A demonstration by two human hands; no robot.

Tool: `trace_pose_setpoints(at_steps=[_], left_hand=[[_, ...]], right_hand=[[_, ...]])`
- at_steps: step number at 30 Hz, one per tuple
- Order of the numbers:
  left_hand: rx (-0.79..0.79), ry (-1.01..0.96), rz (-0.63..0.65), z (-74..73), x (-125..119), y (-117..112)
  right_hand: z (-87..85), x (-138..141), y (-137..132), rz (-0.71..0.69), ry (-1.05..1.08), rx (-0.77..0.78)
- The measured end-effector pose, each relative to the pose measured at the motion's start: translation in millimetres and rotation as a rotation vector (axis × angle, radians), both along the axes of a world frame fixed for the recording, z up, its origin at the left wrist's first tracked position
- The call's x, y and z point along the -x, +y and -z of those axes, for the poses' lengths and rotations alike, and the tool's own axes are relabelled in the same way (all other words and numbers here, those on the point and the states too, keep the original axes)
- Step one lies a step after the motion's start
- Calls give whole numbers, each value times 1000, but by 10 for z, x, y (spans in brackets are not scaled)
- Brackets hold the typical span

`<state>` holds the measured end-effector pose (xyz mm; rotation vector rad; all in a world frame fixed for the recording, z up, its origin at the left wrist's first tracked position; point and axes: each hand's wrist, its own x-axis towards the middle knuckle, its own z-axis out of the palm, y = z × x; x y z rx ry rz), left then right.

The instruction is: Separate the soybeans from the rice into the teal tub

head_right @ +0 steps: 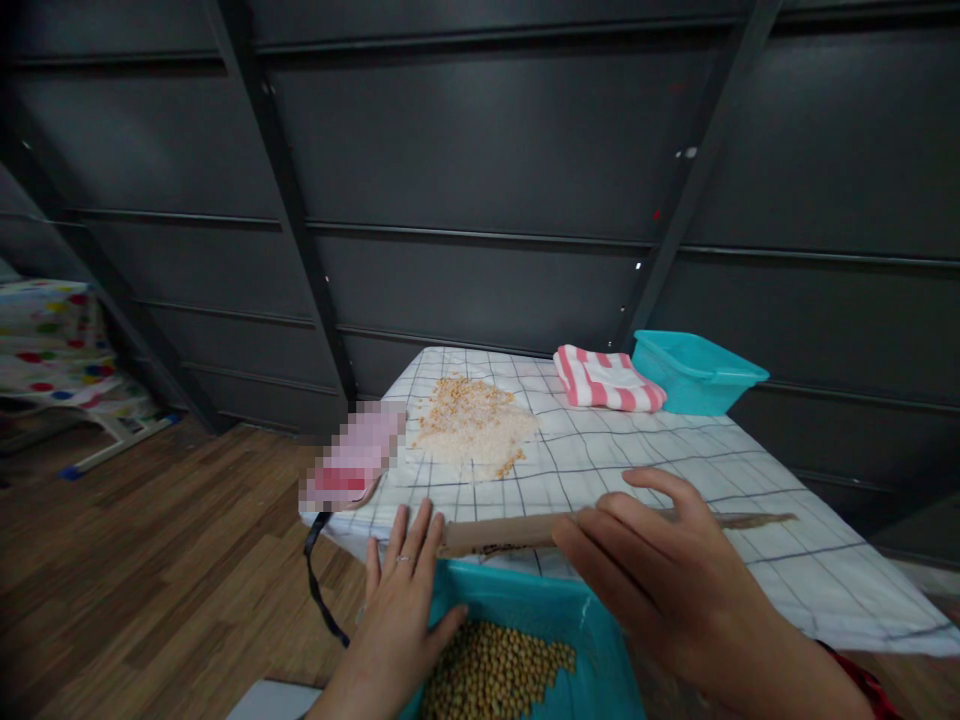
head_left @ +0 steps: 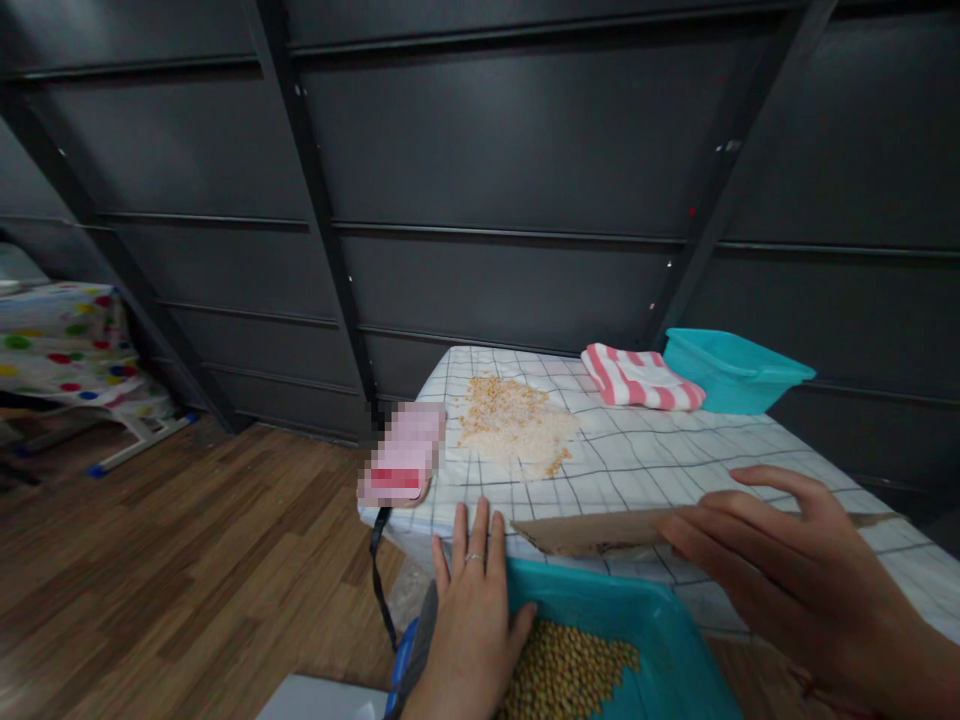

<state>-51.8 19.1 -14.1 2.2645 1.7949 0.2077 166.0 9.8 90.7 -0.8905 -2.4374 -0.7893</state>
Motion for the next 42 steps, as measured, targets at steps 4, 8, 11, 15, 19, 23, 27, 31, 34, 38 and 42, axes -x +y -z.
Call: trace_pose_setpoints(at_steps=[4,8,11,15,19,23,27,31,34,38,42], left_hand=[[-28,-12,-3,25,5,15],[-44,-28,3,23,-4,3],[-23,-30,4,3,-12,-16],[-28,-29,-3,10,-29,-13],[-78,-22,-8,49,-58,11],[-81,-22,-4,40,-81,13],[-39,-32,-10,-8,-94,3],[-10,-13,-26,-39,-112,-1],[9,-1,-28,-50,-128,3],[7,20,-22,-39,-141,5],[-16,27,-15,-27,-141,-11]], right_hand=[[21,-156,-30,-18,40,70],[-80,-277,-35,1,67,11],[-154,-360,51,35,-13,-160],[-134,-476,272,134,-78,-325],[-55,-570,482,199,-120,-398],[-14,-635,556,225,-166,-398],[-5,-666,518,218,-179,-380],[-10,-671,473,184,-168,-364],[-13,-667,474,192,-172,-390],[5,-657,506,212,-171,-413],[19,-653,499,202,-165,-386]])
